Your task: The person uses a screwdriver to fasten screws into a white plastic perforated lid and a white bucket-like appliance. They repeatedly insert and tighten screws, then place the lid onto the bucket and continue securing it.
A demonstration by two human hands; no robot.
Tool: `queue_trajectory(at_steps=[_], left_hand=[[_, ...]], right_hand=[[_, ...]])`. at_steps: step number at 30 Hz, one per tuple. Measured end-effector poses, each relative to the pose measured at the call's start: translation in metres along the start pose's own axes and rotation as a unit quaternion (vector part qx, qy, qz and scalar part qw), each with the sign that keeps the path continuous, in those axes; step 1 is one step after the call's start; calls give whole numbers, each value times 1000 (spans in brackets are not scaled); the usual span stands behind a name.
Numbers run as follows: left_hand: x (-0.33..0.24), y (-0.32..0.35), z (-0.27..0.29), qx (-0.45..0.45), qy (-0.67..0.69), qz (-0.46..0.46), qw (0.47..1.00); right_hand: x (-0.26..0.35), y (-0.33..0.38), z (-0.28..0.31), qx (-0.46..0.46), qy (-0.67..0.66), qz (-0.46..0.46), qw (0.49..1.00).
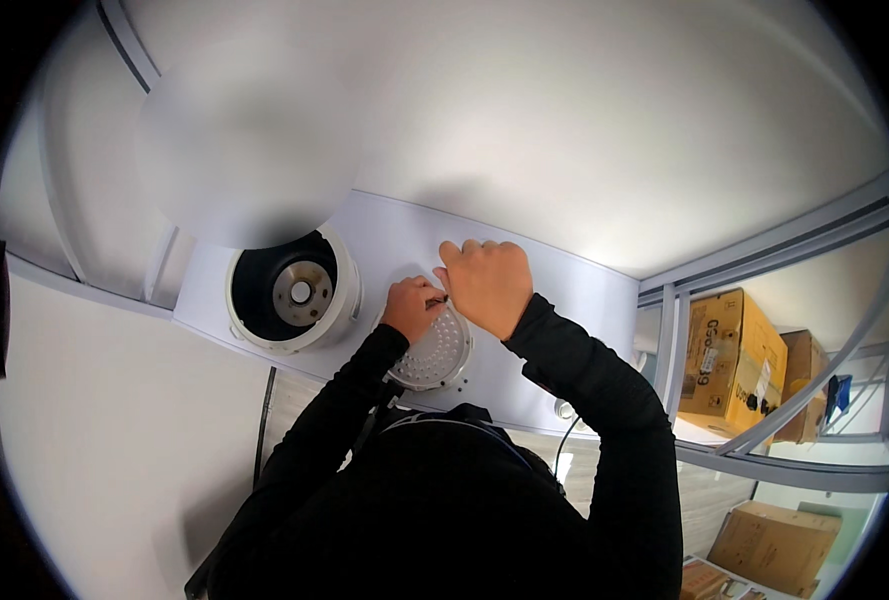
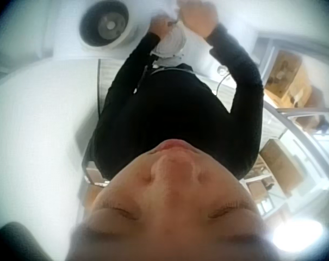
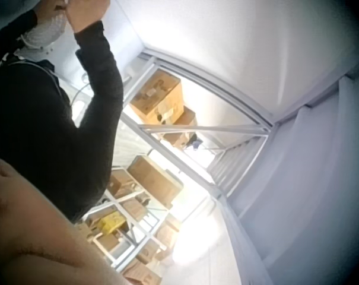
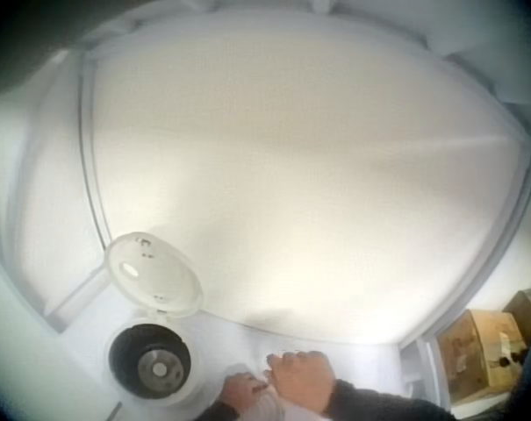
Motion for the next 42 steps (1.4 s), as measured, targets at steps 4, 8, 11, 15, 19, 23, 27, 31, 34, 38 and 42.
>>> queue_trajectory(at_steps=[4,8,11,15,19,23,27,31,34,38,42], left_hand=[[0,1,-1,-12,-8,-9,1000],[-1,0,-1,-13,-1,-14,1000],[-1,-1,0,1,-6,-9,1000],[2,0,-3,65,-44,12,997],[7,-1,-13,62,-65,17,996],[13,0,-18,58,-53,9,997],[-5,-3,3,103,-50,17,993],[-10,-1,8,100,-64,10,993],[-14,5,13,86,-58,-4,995],[-25,14,26,77,-33,2,996],[-32,31,35,68,-20,-60,996]], right_hand=[[2,1,4,57,-15,-15,998],[-3,9,1,-58,-57,73,994],[-3,4,0,-61,-42,72,995],[0,1,0,-35,-19,36,999],[-2,2,-11,-47,-13,51,998],[-2,3,-8,-17,-5,34,999],[-4,8,0,-11,-23,20,999],[-6,13,5,-24,-46,19,998],[-8,22,11,-49,-85,-17,995],[-8,39,31,-90,-114,-97,985],[-1,66,49,-128,-134,-178,966]])
Point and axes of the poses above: each hand's wrist, its own y-axis away from the middle knuckle, its own z-axis out of the back of the hand, x = y × z, the point moved 1 cm from there along -y, towards the middle knuckle, and after that the axes turned 4 degrees about -z, right-handed, at the moved point
